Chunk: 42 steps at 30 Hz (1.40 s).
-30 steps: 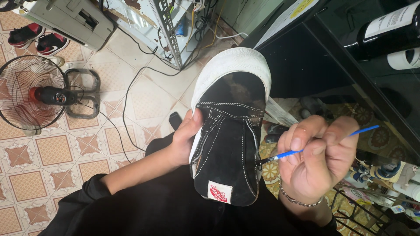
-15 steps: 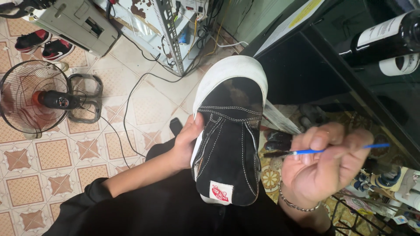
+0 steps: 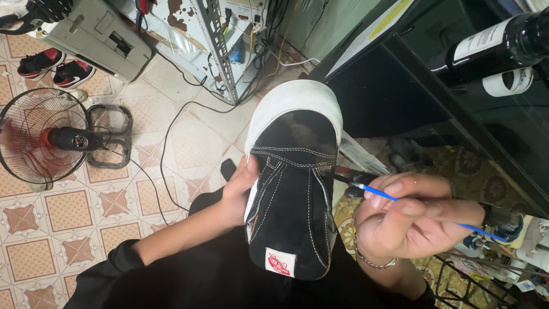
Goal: The recorder uses a small brush and black paint to carefully touch up the edges and seams of a black sneaker.
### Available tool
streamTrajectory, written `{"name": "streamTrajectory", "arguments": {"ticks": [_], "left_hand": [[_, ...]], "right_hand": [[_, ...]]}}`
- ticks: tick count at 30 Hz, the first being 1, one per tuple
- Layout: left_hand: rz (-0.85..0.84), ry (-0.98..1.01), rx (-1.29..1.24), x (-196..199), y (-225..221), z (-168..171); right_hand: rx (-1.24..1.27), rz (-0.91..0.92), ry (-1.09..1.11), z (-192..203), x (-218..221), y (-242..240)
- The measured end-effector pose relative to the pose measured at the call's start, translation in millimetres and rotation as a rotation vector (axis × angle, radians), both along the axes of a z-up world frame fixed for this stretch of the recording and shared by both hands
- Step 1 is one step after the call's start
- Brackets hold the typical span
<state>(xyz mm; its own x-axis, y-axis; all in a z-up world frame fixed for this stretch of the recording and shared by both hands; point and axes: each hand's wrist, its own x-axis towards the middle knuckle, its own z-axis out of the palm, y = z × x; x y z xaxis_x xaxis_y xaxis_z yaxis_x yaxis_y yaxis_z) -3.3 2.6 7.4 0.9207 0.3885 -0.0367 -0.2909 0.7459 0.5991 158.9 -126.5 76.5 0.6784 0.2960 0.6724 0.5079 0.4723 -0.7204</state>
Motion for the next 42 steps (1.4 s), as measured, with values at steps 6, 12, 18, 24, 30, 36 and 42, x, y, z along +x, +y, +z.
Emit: {"name": "streamTrajectory", "arguments": {"ticks": [6,12,18,24,30,36,42], "left_hand": [[-0.002,-0.004,-0.017,-1.0,-2.4,-6.4],[-0.030,-0.011,-0.034,-2.5,-1.0,-5.7],[-0.023,0.015,-0.045,-3.4,-2.8,-8.1],[-0.029,0.005,-0.057,-4.2,-4.1,-11.3],[-0.039,-0.016,-0.121,-3.3,-5.9,-9.2],[-0.041,0.004,-0.108,-3.3,-5.2,-6.3],[-0.050,-0.016,-0.094,-5.0,-4.6,-9.6]], "right_hand": [[-0.003,-0.042,-0.043,2.9,1.4,3.0],[0.005,-0.074,-0.153,-6.5,1.9,-1.6],[-0.033,-0.050,-0.205,-4.6,2.8,-4.9],[0.005,-0.096,-0.181,-2.4,0.4,-3.6],[-0.014,-0.060,-0.226,-1.6,0.9,-3.6],[-0.004,-0.110,-0.244,-7.5,1.6,-10.0],[-0.048,-0.063,-0.264,-0.2,1.9,-7.0]]}}
